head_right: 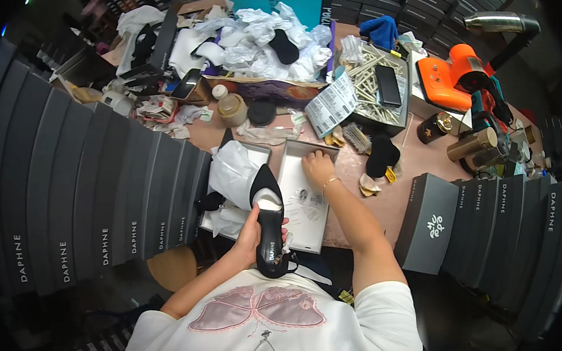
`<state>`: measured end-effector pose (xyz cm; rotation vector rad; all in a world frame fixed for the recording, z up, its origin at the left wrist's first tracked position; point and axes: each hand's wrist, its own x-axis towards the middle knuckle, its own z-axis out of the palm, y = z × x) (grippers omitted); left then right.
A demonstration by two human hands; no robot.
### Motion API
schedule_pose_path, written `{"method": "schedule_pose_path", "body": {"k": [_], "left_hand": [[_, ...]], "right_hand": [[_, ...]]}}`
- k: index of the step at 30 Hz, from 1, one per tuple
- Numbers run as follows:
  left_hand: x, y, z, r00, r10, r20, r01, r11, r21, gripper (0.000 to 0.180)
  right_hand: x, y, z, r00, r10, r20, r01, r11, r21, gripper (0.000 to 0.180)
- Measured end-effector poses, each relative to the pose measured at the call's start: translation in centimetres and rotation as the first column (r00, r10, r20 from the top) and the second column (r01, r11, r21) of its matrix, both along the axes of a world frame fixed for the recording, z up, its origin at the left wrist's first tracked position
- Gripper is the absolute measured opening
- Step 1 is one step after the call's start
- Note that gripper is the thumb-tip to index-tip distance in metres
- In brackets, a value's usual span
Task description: Inspecting, brushing, and packing black high-heeled shoes into a box.
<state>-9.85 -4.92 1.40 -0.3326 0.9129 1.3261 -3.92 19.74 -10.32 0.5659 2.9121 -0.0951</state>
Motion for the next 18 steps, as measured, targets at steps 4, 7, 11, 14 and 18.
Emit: {"method": "schedule_pose_path", "body": {"k": [4, 7, 11, 14, 18], "left_hand": [[-0.3, -0.7, -0.3, 0.977, 0.166, -0.133, -0.171, 0.985, -0.026, 0.073], [0.2, 0.1, -0.8, 0.948, 0.262, -0.179, -0.264, 0.964, 0.013, 0.066], [2.5, 1.1, -2.5, 0.932, 0.274, -0.239, -0.243, 0.958, 0.154, 0.064], [3.2, 2.1, -3.0, 0.928, 0.23, -0.295, -0.199, 0.971, 0.13, 0.068], [4.0, 3.1, -0.2, 0.984, 0.082, -0.161, -0.059, 0.988, 0.141, 0.064]], "right_hand": [[-0.1, -1.9, 1.8, 0.961, -0.225, -0.164, 0.151, 0.916, -0.372, 0.039], [1.9, -6.6, 12.7, 0.894, -0.443, -0.063, 0.126, 0.384, -0.914, 0.037], [1.3, -11.8, 11.5, 0.727, -0.661, -0.184, 0.141, 0.406, -0.903, 0.028], [2.3, -12.4, 11.1, 0.579, -0.784, -0.225, 0.059, 0.315, -0.947, 0.017], [5.6, -11.9, 13.2, 0.669, -0.531, -0.521, 0.111, 0.764, -0.636, 0.024]]}}
